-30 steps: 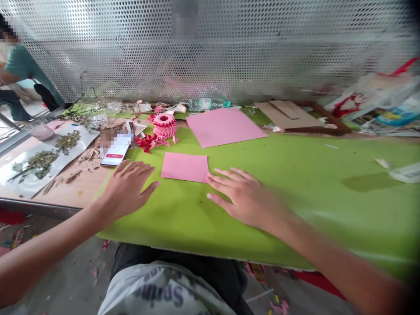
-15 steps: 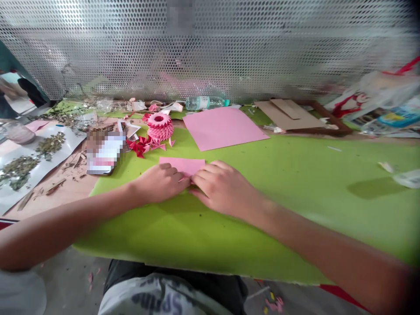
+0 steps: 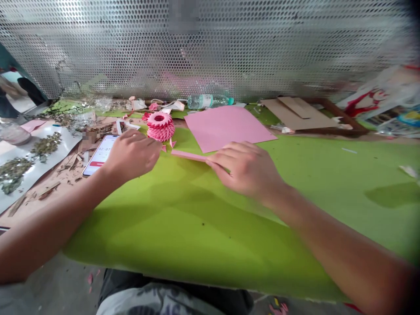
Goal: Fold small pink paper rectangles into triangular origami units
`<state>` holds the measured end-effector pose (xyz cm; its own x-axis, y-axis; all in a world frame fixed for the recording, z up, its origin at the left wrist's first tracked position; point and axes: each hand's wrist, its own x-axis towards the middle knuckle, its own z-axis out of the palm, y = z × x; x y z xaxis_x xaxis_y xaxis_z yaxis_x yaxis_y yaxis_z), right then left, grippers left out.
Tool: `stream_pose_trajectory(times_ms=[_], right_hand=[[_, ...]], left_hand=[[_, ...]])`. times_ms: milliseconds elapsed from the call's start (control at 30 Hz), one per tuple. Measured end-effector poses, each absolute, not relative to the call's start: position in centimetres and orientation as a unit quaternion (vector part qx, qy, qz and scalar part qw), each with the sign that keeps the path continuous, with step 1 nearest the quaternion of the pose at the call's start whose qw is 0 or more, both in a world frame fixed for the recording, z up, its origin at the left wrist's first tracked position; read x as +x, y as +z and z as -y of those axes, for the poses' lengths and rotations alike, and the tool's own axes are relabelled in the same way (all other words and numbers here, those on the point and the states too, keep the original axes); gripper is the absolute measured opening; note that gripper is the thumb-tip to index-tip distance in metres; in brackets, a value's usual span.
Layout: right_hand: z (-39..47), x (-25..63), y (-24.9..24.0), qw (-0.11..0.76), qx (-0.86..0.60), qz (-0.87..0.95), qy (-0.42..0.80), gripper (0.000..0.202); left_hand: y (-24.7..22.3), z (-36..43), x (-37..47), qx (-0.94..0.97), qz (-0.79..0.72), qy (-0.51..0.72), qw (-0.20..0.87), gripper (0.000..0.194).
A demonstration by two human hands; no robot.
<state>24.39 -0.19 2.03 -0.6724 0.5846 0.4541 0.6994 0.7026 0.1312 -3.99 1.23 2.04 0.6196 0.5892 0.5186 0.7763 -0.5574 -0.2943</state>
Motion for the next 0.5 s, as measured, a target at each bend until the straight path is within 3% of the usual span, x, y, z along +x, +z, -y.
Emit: stream_pose_trajectory(times_ms=[200, 333, 500], right_hand=[[0.6, 23.2, 1.7, 0.172, -0.335, 0.916, -0.140, 0.029], [1.0, 21.8, 1.1, 0.164, -0.315, 0.923, -0.149, 0.030], [0.3, 22.7, 1.2, 0.160, -0.316, 0.919, -0.175, 0.033]], left_hand=[[1.0, -0.4, -1.7, -0.901, 0.343, -0.184, 0.191, 0.028], [0.0, -0.1, 0.1, -0.917, 0.313, -0.134, 0.209, 0.028], [0.2, -0.4, -0.8, -0.910, 0.305, -0.168, 0.226, 0.027]])
